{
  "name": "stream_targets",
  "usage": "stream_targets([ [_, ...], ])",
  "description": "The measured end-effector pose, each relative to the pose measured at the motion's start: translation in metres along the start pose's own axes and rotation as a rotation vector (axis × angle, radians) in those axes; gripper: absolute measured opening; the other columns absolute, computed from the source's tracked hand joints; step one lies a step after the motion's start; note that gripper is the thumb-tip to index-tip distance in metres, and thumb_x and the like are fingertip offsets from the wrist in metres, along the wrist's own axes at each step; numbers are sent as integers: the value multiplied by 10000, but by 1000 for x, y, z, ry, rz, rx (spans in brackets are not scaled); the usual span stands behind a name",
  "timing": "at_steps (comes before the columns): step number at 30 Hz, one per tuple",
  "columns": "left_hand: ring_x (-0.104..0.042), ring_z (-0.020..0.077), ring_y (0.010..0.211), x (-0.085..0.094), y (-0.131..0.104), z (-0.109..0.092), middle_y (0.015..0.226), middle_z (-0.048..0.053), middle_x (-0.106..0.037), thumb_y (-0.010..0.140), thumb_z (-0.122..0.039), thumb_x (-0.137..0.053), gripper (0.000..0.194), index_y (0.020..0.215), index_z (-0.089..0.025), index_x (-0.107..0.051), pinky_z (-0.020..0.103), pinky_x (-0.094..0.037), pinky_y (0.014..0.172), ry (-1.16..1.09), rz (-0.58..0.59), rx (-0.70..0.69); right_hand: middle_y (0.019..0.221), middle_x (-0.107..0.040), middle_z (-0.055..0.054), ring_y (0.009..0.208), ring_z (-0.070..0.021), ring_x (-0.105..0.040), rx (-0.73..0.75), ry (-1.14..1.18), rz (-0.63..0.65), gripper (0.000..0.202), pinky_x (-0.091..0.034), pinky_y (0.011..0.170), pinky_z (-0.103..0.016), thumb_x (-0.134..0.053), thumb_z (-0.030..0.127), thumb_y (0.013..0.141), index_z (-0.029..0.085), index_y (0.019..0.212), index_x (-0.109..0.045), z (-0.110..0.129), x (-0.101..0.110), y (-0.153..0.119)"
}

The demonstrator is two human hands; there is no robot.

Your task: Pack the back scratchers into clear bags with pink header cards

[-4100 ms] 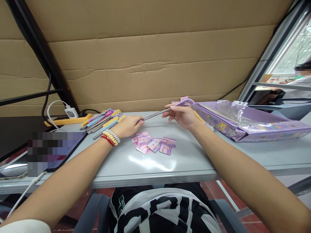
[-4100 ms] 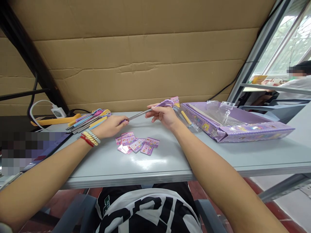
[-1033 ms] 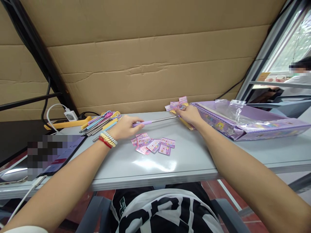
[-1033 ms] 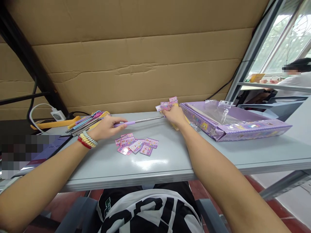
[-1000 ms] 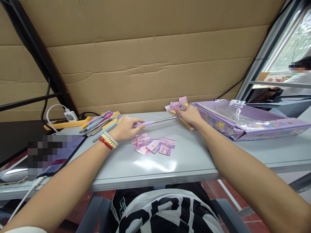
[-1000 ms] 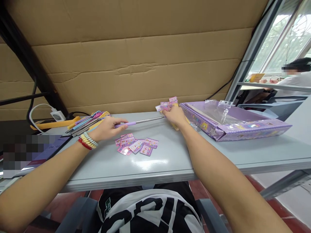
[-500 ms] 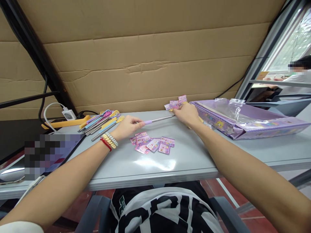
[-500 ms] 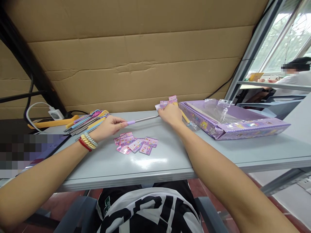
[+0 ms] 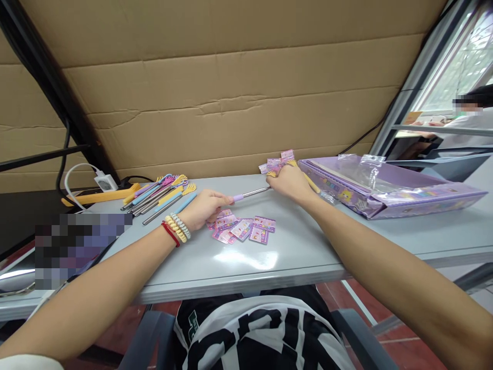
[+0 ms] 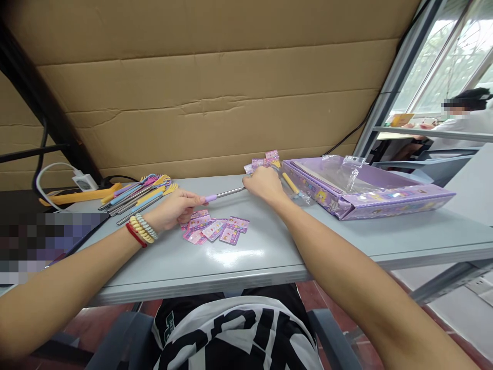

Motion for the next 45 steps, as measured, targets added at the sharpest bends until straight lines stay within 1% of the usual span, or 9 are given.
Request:
stream_targets([
  [3,-140,47,378,-7,0,7,439,-99,-196,788,-385,-606,261,779,-125,-634,248,-122,387,-43,43,43,800,-682,-183,731,-265,-630,10,-18,28,259,-430,601,-313,-515,344,740,137,713,-669,0,-5,0],
  [6,-205,60,366,-3,-2,-1,426,-76,-263,798,-455,-574,343,763,-123,-653,254,-166,384,124,7,-18,834,-682,-188,750,-271,-638,-2,-25,57,276,-432,593,-307,-524,359,738,130,756,-678,-2,-10,1],
  [12,-286,78,441,-8,-19,-50,451,-30,-429,860,-426,-460,408,710,-138,-707,255,-226,469,761,-143,-437,899,-676,-193,810,-291,-647,-9,-30,154,319,-429,600,-310,-525,376,733,121,838,-685,-7,-24,5],
  [16,-289,90,423,-17,-28,-57,448,-11,-475,901,-392,-400,409,784,-160,-716,262,-223,485,979,-186,-572,877,-673,-177,813,-285,-645,-4,-9,202,321,-427,601,-305,-534,392,738,128,864,-666,-9,-32,7],
  [20,-409,119,445,-23,-32,-58,494,32,-539,923,-402,-347,435,804,-167,-693,262,-239,491,1182,-231,-650,851,-670,-184,805,-285,-643,-4,-4,208,356,-424,596,-307,-527,394,743,112,906,-671,-11,-36,7],
  [27,-520,158,510,-35,-32,-58,603,77,-636,932,-372,-310,434,810,-160,-669,281,-272,503,1381,-243,-646,752,-652,-134,715,-234,-612,55,-21,255,310,-400,603,-296,-492,398,758,148,751,-675,-11,-49,12],
  [34,-542,173,543,-30,-28,-58,608,80,-643,927,-391,-340,424,871,-168,-695,286,-285,522,1359,-235,-586,536,-508,-44,575,-169,-506,146,43,250,310,-317,542,-285,-484,347,754,203,479,-486,-3,-48,12],
  [40,-583,206,595,-20,-26,-61,645,92,-671,921,-414,-360,425,908,-179,-714,295,-310,544,1340,-270,-535,483,-397,-4,509,-140,-423,202,113,268,421,-276,521,-287,-489,418,801,209,450,-386,7,-47,6],
  [45,-607,224,630,-12,-27,-63,656,100,-683,900,-431,-389,421,872,-180,-726,298,-312,541,1329,-350,-468,535,-512,-34,555,-149,-482,276,59,302,490,-297,546,-275,-391,497,879,188,514,-500,16,-52,2],
])
Point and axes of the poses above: each hand's wrist, its own y-axis towards the middle knuckle, its own x-axis out of the back of the hand, z = x × y, the point moved 10 cm from there along y, towards the middle knuckle
